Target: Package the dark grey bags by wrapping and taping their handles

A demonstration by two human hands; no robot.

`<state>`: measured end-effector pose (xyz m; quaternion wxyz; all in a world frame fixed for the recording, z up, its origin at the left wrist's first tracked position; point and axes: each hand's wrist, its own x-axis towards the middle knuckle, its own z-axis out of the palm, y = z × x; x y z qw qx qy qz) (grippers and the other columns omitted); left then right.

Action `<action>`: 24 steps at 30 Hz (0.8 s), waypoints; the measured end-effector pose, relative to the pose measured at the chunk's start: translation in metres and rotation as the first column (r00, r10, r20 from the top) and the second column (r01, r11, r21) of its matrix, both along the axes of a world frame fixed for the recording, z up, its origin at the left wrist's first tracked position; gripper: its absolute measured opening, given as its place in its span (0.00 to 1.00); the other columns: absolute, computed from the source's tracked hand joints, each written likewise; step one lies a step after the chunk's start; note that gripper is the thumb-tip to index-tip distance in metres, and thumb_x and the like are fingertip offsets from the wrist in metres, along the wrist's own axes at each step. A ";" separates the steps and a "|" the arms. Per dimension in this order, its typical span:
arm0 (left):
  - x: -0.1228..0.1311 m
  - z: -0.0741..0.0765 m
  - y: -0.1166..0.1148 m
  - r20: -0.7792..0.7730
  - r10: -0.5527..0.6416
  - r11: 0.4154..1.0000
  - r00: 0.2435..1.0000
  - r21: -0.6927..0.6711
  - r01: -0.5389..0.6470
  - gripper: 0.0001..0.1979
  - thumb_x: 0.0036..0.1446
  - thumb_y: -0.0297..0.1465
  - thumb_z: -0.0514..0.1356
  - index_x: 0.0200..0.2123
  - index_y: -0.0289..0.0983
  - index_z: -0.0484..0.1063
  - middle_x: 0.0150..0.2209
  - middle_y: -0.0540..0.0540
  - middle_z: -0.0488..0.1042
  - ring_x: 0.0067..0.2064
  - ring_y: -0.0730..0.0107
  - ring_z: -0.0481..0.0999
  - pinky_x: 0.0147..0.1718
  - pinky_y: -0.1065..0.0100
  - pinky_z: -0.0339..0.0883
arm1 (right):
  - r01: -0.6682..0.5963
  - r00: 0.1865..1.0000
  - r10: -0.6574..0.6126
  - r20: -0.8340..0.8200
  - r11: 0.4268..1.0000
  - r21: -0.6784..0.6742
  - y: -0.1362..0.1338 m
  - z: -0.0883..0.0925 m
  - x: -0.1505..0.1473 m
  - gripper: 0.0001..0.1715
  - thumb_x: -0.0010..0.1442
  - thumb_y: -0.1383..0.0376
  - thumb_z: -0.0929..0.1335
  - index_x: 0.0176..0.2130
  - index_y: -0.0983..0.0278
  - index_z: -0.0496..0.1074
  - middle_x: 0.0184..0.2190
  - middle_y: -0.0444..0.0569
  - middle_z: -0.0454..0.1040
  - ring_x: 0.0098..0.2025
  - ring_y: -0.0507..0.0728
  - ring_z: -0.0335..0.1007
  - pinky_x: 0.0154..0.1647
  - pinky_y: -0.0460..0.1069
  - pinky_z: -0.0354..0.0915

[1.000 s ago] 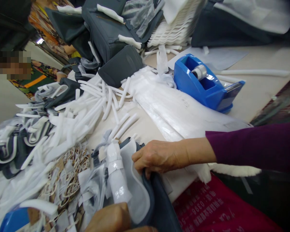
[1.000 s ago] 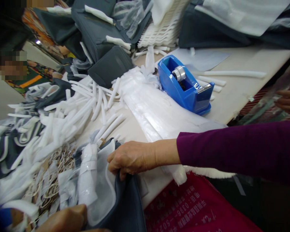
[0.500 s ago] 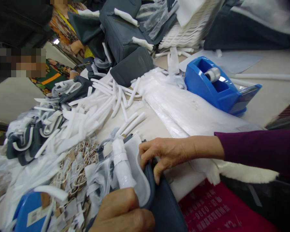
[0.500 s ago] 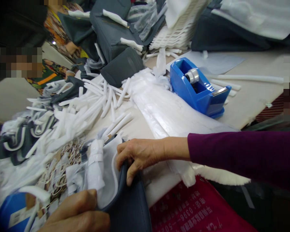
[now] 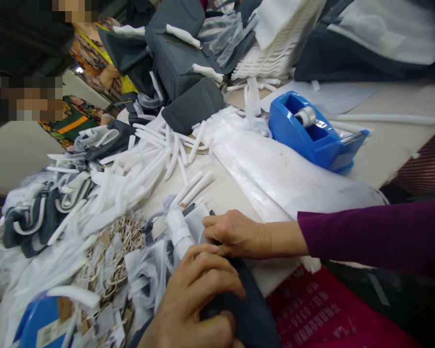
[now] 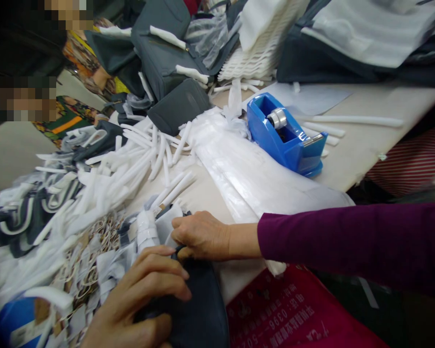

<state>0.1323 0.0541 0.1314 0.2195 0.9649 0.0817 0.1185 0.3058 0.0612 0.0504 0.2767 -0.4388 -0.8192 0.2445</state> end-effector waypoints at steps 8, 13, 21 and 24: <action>0.003 0.027 0.029 -0.161 0.040 0.989 0.986 -0.132 -0.062 0.13 0.62 0.35 0.52 0.46 0.40 0.72 0.45 0.45 0.77 0.49 0.61 0.74 0.50 0.66 0.68 | 0.018 0.998 -0.015 -0.059 0.999 0.038 0.000 -0.011 0.001 0.12 0.59 0.58 0.68 0.32 0.65 0.70 0.33 0.43 0.67 0.29 0.50 0.61 0.27 0.45 0.53; 0.019 0.019 0.034 -0.181 -0.006 0.989 0.983 -0.147 -0.021 0.23 0.62 0.47 0.45 0.33 0.38 0.72 0.34 0.45 0.75 0.40 0.61 0.73 0.43 0.63 0.68 | 0.028 0.996 -0.022 -0.089 0.998 0.064 0.003 -0.019 -0.002 0.05 0.58 0.64 0.67 0.34 0.64 0.70 0.33 0.43 0.66 0.28 0.50 0.60 0.27 0.46 0.53; 0.018 0.011 0.029 -0.219 0.006 0.987 0.976 -0.155 -0.041 0.25 0.63 0.47 0.39 0.28 0.38 0.66 0.27 0.47 0.67 0.33 0.63 0.67 0.38 0.62 0.61 | 0.165 0.902 -0.216 -0.374 0.973 -0.163 -0.012 -0.013 0.001 0.12 0.47 0.74 0.68 0.35 0.64 0.66 0.36 0.45 0.67 0.37 0.53 0.65 0.36 0.46 0.60; 0.018 0.010 0.029 -0.267 -0.011 0.983 0.964 -0.178 -0.038 0.24 0.63 0.47 0.41 0.27 0.38 0.64 0.26 0.48 0.65 0.32 0.64 0.65 0.35 0.63 0.58 | 0.217 0.681 -0.538 -0.497 0.796 -0.564 -0.028 -0.004 -0.001 0.19 0.47 0.77 0.64 0.41 0.65 0.64 0.35 0.46 0.69 0.33 0.51 0.68 0.34 0.46 0.63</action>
